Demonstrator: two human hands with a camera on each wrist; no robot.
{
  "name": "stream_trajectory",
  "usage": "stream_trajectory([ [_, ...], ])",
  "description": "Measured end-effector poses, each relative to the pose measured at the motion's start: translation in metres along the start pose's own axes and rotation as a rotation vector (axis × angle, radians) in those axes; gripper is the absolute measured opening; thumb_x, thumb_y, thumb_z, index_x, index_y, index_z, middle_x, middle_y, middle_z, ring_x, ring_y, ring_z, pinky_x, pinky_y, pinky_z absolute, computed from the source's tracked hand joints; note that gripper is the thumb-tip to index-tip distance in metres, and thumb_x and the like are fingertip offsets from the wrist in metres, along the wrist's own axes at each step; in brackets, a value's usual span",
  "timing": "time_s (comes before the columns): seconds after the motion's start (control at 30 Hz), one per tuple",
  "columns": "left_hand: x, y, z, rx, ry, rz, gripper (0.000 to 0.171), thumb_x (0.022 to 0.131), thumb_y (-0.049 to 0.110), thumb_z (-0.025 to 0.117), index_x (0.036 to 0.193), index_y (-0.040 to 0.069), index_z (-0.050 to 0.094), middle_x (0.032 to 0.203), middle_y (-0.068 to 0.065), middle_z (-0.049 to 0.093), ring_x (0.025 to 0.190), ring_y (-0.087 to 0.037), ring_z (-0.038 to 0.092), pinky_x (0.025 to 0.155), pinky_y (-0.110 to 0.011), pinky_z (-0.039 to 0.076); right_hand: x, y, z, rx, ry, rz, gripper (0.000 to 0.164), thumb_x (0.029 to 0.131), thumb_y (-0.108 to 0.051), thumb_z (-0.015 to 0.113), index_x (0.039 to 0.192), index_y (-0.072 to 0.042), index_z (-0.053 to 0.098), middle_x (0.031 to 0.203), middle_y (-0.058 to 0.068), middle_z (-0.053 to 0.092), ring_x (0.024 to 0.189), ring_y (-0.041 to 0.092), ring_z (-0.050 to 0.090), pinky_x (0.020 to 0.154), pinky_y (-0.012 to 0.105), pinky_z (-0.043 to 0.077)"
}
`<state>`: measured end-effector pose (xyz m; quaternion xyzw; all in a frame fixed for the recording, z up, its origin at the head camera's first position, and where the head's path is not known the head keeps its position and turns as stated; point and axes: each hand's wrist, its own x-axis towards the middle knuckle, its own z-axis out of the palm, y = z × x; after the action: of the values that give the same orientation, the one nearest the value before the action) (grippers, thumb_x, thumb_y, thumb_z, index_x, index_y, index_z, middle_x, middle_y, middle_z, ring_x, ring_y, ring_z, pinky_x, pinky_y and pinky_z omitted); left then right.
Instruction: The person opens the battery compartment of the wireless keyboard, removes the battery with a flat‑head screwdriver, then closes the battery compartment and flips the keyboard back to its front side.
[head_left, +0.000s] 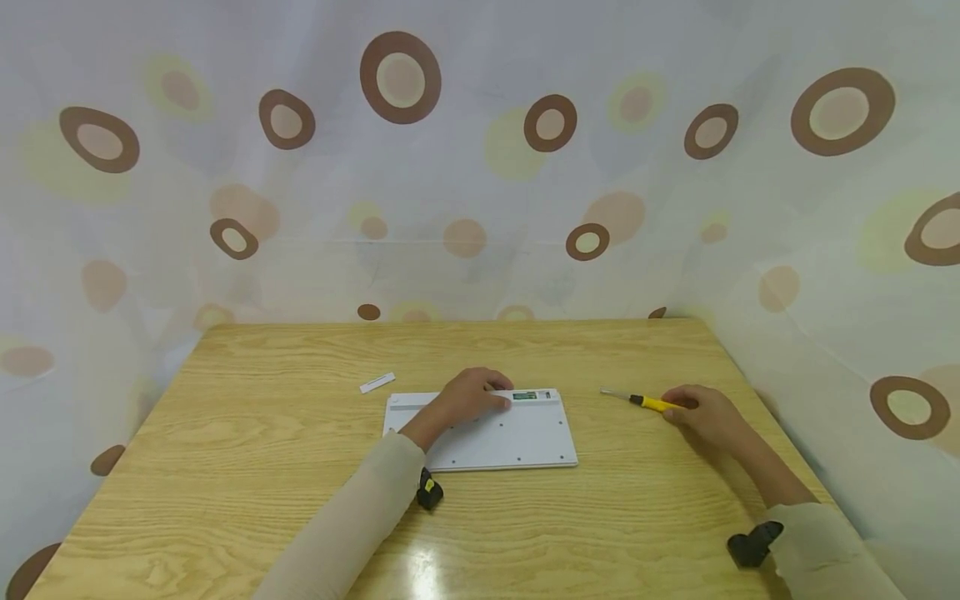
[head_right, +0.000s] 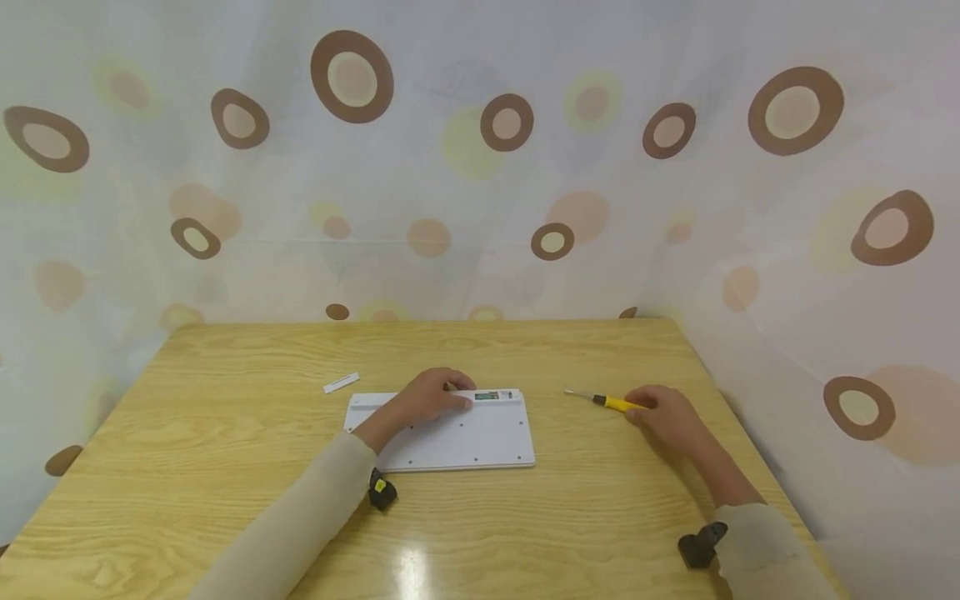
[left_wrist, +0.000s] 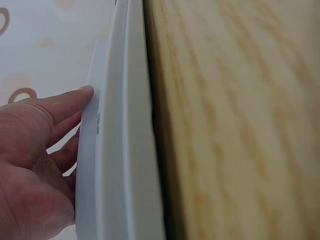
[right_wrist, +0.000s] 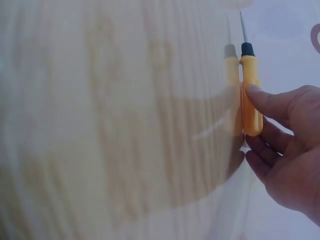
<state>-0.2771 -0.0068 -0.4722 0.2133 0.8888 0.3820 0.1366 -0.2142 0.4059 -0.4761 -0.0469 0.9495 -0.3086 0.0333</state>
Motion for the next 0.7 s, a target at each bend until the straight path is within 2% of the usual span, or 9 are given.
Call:
stream_trajectory([
  [0.23, 0.002, -0.003, 0.001, -0.004, -0.004, 0.005, 0.029, 0.094, 0.027, 0.072, 0.122, 0.018, 0.072, 0.118, 0.001, 0.069, 0.107, -0.017, 0.062, 0.092, -0.039, 0.050, -0.002, -0.003, 0.000, -0.033, -0.006, 0.001, 0.037, 0.095, -0.020, 0.071, 0.121, 0.006, 0.066, 0.122, 0.028, 0.064, 0.111, 0.045, 0.060, 0.091, 0.056, 0.050],
  [0.43, 0.001, -0.003, 0.001, -0.012, -0.003, 0.017, 0.027, 0.095, 0.025, 0.071, 0.121, 0.018, 0.072, 0.118, 0.001, 0.069, 0.107, -0.017, 0.062, 0.092, -0.039, 0.050, -0.007, -0.011, -0.004, -0.043, -0.007, 0.011, 0.038, 0.095, -0.022, 0.071, 0.122, 0.004, 0.066, 0.123, 0.028, 0.064, 0.112, 0.047, 0.059, 0.088, 0.055, 0.050],
  [0.53, 0.000, -0.002, 0.000, -0.017, -0.002, 0.015, 0.027, 0.095, 0.025, 0.071, 0.121, 0.018, 0.072, 0.118, 0.000, 0.069, 0.106, -0.017, 0.062, 0.093, -0.039, 0.050, -0.009, -0.012, -0.005, -0.014, 0.000, 0.015, 0.041, 0.096, -0.026, 0.070, 0.125, 0.002, 0.065, 0.126, 0.027, 0.063, 0.111, 0.044, 0.059, 0.085, 0.049, 0.053],
  [0.7, -0.001, -0.001, 0.000, -0.013, 0.000, 0.008, 0.028, 0.095, 0.025, 0.071, 0.122, 0.017, 0.071, 0.119, 0.001, 0.069, 0.107, -0.017, 0.062, 0.093, -0.039, 0.050, -0.011, -0.016, -0.008, 0.056, 0.043, -0.004, 0.044, 0.099, -0.028, 0.066, 0.132, 0.001, 0.061, 0.132, 0.027, 0.061, 0.112, 0.038, 0.061, 0.079, 0.028, 0.053],
])
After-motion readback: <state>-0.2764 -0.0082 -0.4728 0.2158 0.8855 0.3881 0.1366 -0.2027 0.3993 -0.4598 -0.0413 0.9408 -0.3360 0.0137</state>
